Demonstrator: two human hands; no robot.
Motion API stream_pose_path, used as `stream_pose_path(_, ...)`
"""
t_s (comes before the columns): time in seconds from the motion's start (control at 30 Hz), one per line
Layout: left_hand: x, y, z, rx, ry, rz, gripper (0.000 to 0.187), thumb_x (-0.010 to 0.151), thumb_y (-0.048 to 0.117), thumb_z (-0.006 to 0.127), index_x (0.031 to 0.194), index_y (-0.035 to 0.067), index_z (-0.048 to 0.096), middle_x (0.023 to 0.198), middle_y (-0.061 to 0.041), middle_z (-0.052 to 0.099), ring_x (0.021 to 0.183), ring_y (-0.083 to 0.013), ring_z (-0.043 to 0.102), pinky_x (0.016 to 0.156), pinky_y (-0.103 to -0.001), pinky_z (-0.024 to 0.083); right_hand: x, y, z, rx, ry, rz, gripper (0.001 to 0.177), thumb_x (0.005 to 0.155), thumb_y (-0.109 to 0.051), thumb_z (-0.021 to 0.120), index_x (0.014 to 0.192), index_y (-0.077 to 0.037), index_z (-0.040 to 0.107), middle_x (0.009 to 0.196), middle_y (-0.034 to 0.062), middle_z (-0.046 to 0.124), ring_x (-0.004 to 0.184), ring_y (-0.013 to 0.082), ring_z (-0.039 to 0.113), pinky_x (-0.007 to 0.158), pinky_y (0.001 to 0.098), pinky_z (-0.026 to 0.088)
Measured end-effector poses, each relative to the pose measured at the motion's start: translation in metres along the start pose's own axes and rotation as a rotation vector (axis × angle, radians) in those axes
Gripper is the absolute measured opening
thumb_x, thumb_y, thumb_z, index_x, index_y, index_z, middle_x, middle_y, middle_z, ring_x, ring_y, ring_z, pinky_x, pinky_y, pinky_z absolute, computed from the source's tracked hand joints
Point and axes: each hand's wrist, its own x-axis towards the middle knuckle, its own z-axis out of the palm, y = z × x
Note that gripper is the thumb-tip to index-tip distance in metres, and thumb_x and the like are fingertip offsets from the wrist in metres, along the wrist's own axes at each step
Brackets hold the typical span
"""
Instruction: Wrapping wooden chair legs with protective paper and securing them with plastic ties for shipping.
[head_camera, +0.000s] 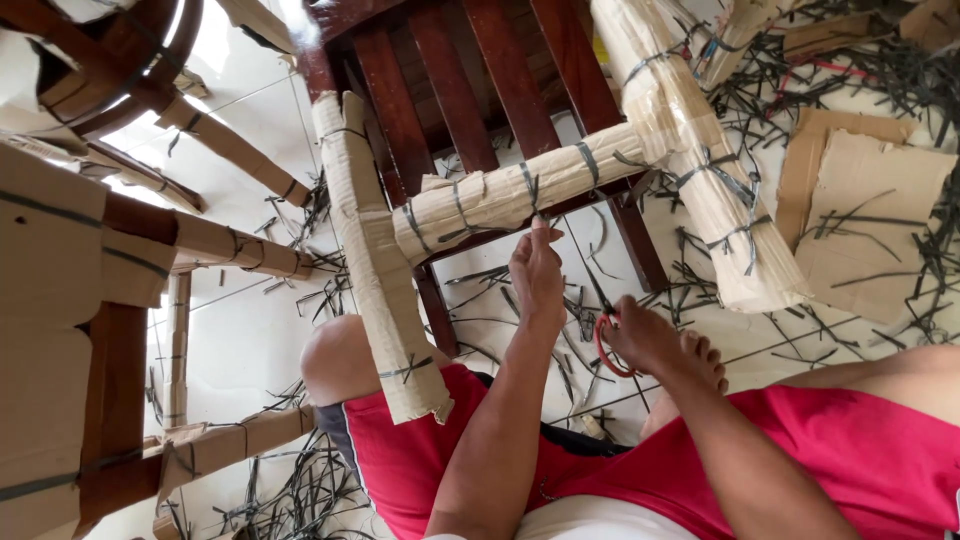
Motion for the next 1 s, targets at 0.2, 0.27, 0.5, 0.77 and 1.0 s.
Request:
stream_pose_path(0.2, -0.023, 0.005, 0.0, 0.057, -0.105, -0.061, 0.03, 0.104, 0.035, 0.063, 0.098, 0.007, 0.068, 0.058, 0.004, 0.042, 0.047, -0.0044, 0.034, 0.044, -0.024, 0.026, 0.108, 0.117, 0.158, -0.053, -0.125, 0.081, 0.067, 0.089, -0.041, 0.064, 0.14, -0.003, 0.043, 0.119, 0.0281, 0.074, 0.115, 0.0408, 0.072, 0.097, 0.0556, 0.056)
stream_pose_path(0.27, -0.022, -0.001, 0.0, 0.1, -0.124, -0.062, 0.029, 0.106, 0.033, 0.057, 0.093, 0.009, 0.067, 0.058, 0.003, 0.043, 0.047, -0.0049, 0.034, 0.045, -0.024, 0.027, 0.12, 0.128, 0.17, -0.055, -0.158, 0.05, 0.066, 0.088, -0.033, 0.059, 0.143, -0.002, 0.04, 0.119, 0.0294, 0.074, 0.116, 0.042, 0.072, 0.097, 0.0557, 0.056)
stream_pose_path(0.5, -0.068, 0.032, -0.006, 0.212, -0.231, 0.129, 0.038, 0.108, 0.038, 0.052, 0.089, 0.011, 0.071, 0.058, -0.001, 0.046, 0.055, -0.0123, 0.04, 0.054, -0.028, 0.035, 0.062, 0.035, 0.069, 0.033, -0.037, -0.052, 0.065, 0.081, -0.027, 0.067, 0.144, -0.011, 0.056, 0.119, 0.02, 0.076, 0.114, 0.0407, 0.071, 0.099, 0.0547, 0.056)
stream_pose_path(0.77, -0.108, 0.057, -0.007, -0.176, -0.272, 0.28, 0.032, 0.114, 0.025, 0.049, 0.095, 0.004, 0.064, 0.064, -0.001, 0.056, 0.059, -0.0049, 0.048, 0.054, -0.02, 0.039, -0.051, -0.061, -0.029, 1.218, 0.059, -0.627, 0.036, 0.113, -0.02, 0.035, 0.114, 0.006, 0.059, 0.079, 0.0122, 0.056, 0.073, 0.0145, 0.043, 0.075, 0.0259, 0.043)
stream_pose_path(1.0, -0.122, 0.086, -0.032, -0.219, -0.203, 0.402, 0.032, 0.113, 0.026, 0.048, 0.095, 0.005, 0.064, 0.058, 0.003, 0.044, 0.049, -0.0018, 0.036, 0.044, -0.016, 0.035, -0.12, -0.099, -0.049, 1.214, -0.142, -0.857, 0.047, 0.109, -0.037, 0.041, 0.095, 0.003, 0.061, 0.055, 0.0077, 0.049, 0.038, 0.0114, 0.047, 0.038, 0.0228, 0.046)
